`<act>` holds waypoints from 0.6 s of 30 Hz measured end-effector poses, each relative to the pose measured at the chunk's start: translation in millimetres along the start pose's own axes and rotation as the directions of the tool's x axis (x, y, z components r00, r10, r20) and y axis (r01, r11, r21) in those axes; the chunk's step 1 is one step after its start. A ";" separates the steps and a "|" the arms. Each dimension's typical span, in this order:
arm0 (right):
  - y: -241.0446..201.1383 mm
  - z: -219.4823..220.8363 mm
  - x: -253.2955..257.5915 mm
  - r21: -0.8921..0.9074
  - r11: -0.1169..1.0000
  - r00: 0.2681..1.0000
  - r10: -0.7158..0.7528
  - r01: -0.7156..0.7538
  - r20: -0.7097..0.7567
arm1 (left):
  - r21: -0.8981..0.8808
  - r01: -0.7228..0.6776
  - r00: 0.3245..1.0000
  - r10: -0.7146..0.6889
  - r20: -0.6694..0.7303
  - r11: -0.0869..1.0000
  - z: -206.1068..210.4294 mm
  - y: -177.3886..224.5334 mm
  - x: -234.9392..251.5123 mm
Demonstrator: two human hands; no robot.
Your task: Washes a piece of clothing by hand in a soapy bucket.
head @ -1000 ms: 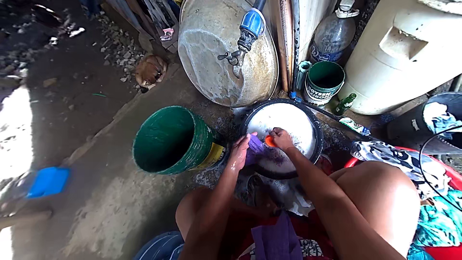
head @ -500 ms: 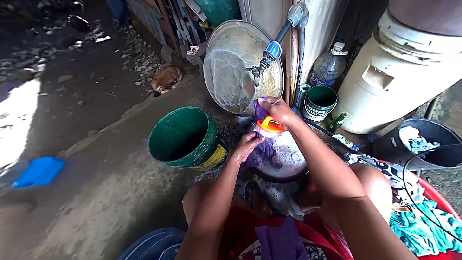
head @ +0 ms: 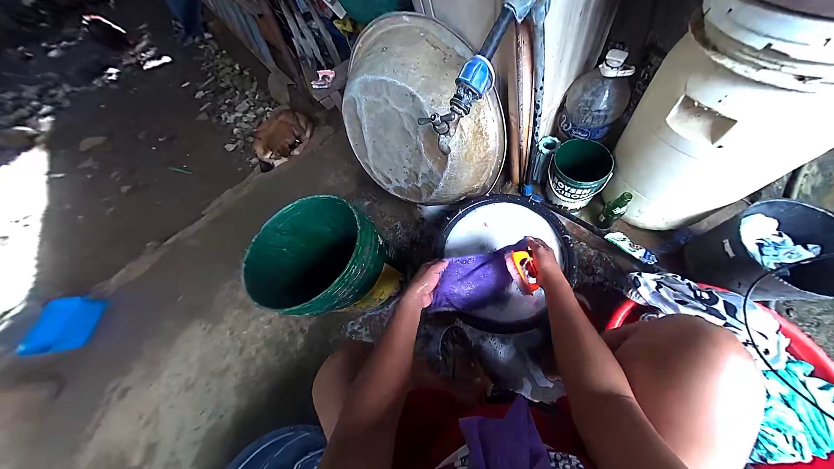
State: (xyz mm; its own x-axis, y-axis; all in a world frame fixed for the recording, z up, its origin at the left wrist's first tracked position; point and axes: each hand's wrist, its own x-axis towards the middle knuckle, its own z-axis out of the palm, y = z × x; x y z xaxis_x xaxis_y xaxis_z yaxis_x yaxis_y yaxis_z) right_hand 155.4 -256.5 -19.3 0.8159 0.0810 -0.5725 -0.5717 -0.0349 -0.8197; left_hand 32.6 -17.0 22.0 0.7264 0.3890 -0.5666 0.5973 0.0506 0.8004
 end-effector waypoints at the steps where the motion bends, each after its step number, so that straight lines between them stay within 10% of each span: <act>1: 14.2 1.3 5.8 -0.061 0.998 0.990 -0.003 -0.005 -0.139 | 0.174 0.059 0.998 -0.051 -0.048 0.983 2.1 -18.6 15.4; 6: 77.7 1.4 32.4 -0.413 0.901 0.967 0.029 -0.135 -0.252 | 0.514 0.126 0.972 -0.001 -0.237 0.848 0.9 -60.5 40.6; 10: 97.7 -6.9 46.3 -0.440 0.892 0.977 0.011 -0.106 -0.212 | 0.025 -0.034 0.991 0.037 -0.126 0.999 21.7 -43.7 25.2; 18: 51.3 91.6 -47.6 -0.276 0.922 0.961 -0.246 0.272 0.126 | -0.471 0.222 0.974 -0.172 0.148 0.854 49.2 -52.1 17.2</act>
State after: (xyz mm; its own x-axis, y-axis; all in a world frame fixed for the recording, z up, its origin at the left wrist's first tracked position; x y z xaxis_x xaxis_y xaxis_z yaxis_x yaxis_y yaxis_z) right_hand 79.4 -170.9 -32.5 0.9139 0.2122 -0.3461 -0.2808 -0.2852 -0.9164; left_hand 30.8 -58.3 -39.0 0.6551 0.2342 -0.7183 0.5110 0.5629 0.6496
